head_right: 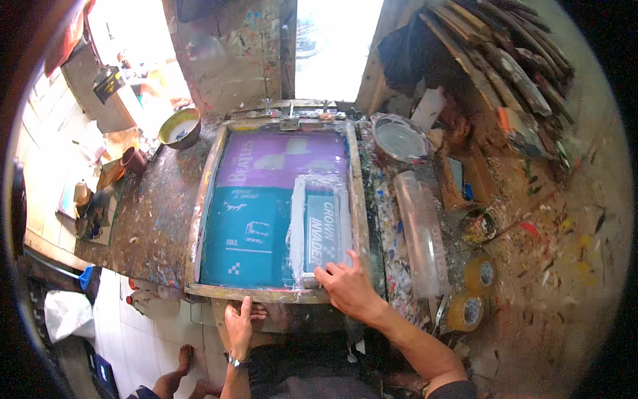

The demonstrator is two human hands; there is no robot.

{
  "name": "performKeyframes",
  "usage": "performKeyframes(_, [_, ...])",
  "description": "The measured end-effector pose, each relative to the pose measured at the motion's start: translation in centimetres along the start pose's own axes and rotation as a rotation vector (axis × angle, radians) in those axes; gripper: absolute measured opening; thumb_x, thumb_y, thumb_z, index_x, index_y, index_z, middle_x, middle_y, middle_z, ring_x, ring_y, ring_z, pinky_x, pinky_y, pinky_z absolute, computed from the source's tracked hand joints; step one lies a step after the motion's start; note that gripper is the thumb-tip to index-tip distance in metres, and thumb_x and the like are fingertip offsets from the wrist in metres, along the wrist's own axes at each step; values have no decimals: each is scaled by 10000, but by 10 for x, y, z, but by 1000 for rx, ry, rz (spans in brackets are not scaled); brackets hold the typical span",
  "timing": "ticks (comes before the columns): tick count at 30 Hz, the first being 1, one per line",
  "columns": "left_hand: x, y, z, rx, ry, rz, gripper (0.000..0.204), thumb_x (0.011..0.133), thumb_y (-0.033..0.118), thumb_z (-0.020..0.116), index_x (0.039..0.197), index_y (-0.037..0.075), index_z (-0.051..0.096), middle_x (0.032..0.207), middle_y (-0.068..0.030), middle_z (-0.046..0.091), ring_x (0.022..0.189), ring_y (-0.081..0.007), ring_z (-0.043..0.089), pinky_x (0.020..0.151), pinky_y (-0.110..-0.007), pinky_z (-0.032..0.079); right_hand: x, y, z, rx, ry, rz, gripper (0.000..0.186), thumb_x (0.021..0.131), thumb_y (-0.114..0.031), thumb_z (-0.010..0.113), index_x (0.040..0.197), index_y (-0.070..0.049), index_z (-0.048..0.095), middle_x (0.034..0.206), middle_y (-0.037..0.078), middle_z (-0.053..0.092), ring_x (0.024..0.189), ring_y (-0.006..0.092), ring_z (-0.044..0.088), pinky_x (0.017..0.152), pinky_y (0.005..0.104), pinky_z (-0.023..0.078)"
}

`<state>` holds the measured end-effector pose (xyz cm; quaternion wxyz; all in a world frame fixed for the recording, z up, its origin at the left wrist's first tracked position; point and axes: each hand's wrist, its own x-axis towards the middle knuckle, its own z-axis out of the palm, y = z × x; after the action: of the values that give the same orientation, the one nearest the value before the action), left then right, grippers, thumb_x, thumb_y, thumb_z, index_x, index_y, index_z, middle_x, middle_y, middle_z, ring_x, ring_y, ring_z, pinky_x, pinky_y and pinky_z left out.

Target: The person screen prints designs onto black sheets by lowering a mesh frame, applying ink with a squeegee, and then lifting the frame to remove the printed sheet. Afterward, the person wipes the mesh screen with a cloth.

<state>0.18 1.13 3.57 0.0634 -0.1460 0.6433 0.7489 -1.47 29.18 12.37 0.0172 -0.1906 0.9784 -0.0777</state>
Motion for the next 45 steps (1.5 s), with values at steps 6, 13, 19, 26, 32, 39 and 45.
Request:
performKeyframes(6, [-19, 32, 1, -9, 3, 136, 337, 1060, 282, 543, 1148, -29, 449, 844, -186, 691, 660, -219, 696, 570, -324, 595, -6, -39, -36, -137, 487, 89, 372, 876, -422, 735, 993, -96, 599, 878, 81, 572, 986, 246, 609, 1026, 596, 342])
performKeyframes(13, [24, 164, 58, -163, -124, 755, 546, 976, 317, 690, 1282, -18, 385, 955, -168, 683, 779, -204, 689, 667, -316, 565, 53, -22, -181, -285, 880, 98, 505, 881, -545, 698, 920, -48, 613, 838, 108, 569, 818, 270, 569, 793, 434, 438])
performKeyframes(19, [170, 88, 151, 817, 185, 1018, 618, 877, 389, 770, 1225, -59, 526, 1396, -273, 503, 1299, -398, 510, 1043, -498, 435, 111, 12, -293, -141, 901, 154, 603, 863, -576, 690, 954, 19, 662, 805, 178, 633, 795, 377, 646, 706, 489, 478])
performKeyframes(26, [121, 39, -11, 899, 449, 686, 281, 964, 194, 633, 1038, -77, 619, 1226, -270, 600, 1172, -432, 547, 1041, -503, 405, 169, 48, -340, -101, 861, 120, 758, 841, -694, 614, 911, 50, 744, 893, 271, 720, 870, 409, 723, 834, 481, 556])
performKeyframes(32, [170, 106, -250, 1426, 1293, 584, 546, 1018, 335, 596, 1398, -37, 473, 1500, -349, 354, 1408, -478, 333, 1145, -513, 336, 184, 78, -372, -291, 802, 33, 692, 883, -583, 577, 1022, 81, 715, 1037, 348, 677, 1022, 481, 668, 919, 488, 524])
performKeyframes(39, [39, 79, 35, 1449, -416, 745, 745, 851, 492, 739, 1484, 189, 489, 1660, -149, 234, 1555, -378, 108, 1229, -578, 114, 184, 62, -369, -269, 741, 134, 738, 898, -639, 553, 1058, 65, 707, 1112, 363, 649, 1082, 490, 637, 952, 477, 499])
performKeyframes(45, [41, 34, 66, 1445, -540, 788, 715, 929, 540, 598, 1553, 246, 408, 1653, -152, 263, 1538, -366, 192, 1216, -631, 57, 161, 51, -370, -70, 724, 152, 828, 876, -686, 559, 1050, 112, 699, 1092, 377, 648, 1082, 496, 636, 965, 491, 496])
